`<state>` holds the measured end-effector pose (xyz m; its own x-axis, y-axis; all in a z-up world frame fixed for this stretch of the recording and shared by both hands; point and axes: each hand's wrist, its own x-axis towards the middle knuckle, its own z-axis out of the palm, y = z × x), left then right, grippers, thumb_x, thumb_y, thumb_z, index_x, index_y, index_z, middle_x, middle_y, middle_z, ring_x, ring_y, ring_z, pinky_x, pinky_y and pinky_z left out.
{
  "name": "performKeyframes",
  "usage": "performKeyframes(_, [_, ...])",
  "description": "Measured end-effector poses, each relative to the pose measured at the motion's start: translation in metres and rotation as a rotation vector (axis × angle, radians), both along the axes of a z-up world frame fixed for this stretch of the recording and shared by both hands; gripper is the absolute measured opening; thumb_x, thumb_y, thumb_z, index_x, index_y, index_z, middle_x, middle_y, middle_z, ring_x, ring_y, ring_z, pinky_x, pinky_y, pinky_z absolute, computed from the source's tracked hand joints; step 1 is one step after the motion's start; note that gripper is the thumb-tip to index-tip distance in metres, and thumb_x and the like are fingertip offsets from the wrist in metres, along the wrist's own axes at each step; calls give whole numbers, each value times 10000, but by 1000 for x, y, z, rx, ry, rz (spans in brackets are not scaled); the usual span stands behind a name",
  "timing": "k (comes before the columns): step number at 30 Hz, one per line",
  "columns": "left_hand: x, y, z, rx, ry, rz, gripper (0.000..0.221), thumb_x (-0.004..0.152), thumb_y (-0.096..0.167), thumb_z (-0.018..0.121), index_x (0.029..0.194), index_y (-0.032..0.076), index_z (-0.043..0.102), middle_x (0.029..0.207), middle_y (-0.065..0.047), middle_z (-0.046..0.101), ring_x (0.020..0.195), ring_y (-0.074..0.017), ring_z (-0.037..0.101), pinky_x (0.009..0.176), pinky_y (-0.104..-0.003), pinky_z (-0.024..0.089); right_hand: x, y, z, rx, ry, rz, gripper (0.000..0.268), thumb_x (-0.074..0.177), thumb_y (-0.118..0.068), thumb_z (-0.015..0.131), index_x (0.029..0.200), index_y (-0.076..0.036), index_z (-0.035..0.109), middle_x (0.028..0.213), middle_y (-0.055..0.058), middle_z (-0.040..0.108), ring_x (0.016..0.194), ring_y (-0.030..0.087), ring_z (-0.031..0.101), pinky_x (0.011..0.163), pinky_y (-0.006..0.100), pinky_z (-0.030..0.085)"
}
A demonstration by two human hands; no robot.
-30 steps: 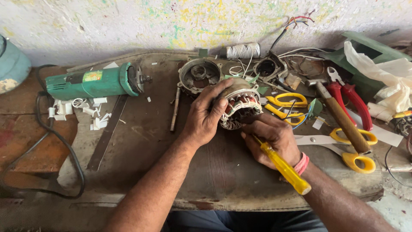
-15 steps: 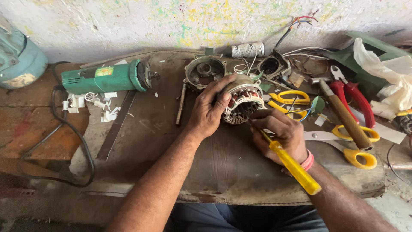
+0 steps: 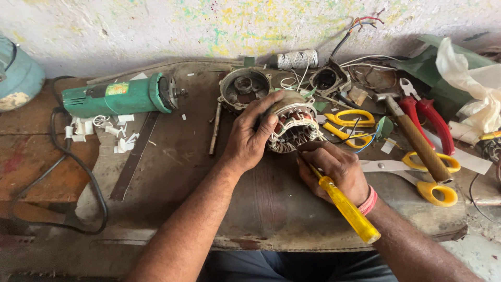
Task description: The person uses a hammer to tap a motor stator, then uses a screwdriver to adjust internal windings. They insert a rotor into the stator and later handle a circular white component, manipulating wires and parts on a cluttered workbench.
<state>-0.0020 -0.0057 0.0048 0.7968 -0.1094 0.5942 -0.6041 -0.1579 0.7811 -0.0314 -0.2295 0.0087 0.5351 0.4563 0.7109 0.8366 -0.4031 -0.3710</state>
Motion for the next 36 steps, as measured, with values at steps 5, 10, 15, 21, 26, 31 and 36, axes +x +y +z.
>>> performKeyframes(5, [0,-1,-1,-9,-17,-16,503,1115,458,536,1473,107,579,1389,-120,654,1319,-223,624,1135,-355,502,-2,1,-1,15,21,22,194,831,-14,799,941,-26,639,1015,125,733,845,280,757,704,350,603])
performKeyframes(10, [2,0,-3,-16,-14,-17,505,1116,464,537,1475,112,575,1406,-122,644,1332,-229,619,1138,-361,509,-1,2,-1,16,8,40,190,835,-12,795,948,-20,642,1034,127,731,866,284,759,720,351,609])
performKeyframes(15, [3,0,-5,-13,29,-31,542,1098,501,512,1489,129,565,1383,-110,643,1315,-218,627,1119,-354,532,-1,2,0,6,27,43,172,824,-7,787,935,-27,657,997,121,721,830,277,749,702,354,598])
performKeyframes(21, [2,0,-4,-9,13,-18,530,1107,495,520,1484,127,569,1379,-114,647,1304,-219,628,1118,-355,520,-3,1,0,-1,108,19,155,819,-28,791,893,-43,656,905,99,701,739,261,722,630,352,566])
performKeyframes(26, [1,1,-3,-3,0,-18,517,1114,481,528,1482,121,573,1396,-120,646,1322,-226,623,1135,-358,504,-1,2,-2,-6,119,-19,184,811,-42,803,793,-59,621,765,90,620,632,264,661,551,379,507])
performKeyframes(31, [1,0,-2,-7,-8,-19,521,1114,483,530,1480,115,574,1395,-121,647,1317,-223,622,1132,-357,502,-1,3,-1,20,108,-6,205,798,-30,780,771,-49,577,770,102,589,640,292,644,550,391,490])
performKeyframes(36, [0,-1,-1,10,-7,-1,535,1106,489,526,1485,115,577,1353,-110,662,1277,-209,640,1108,-347,516,1,4,4,13,134,-1,211,783,-27,768,748,-35,560,740,106,566,618,307,629,535,407,471])
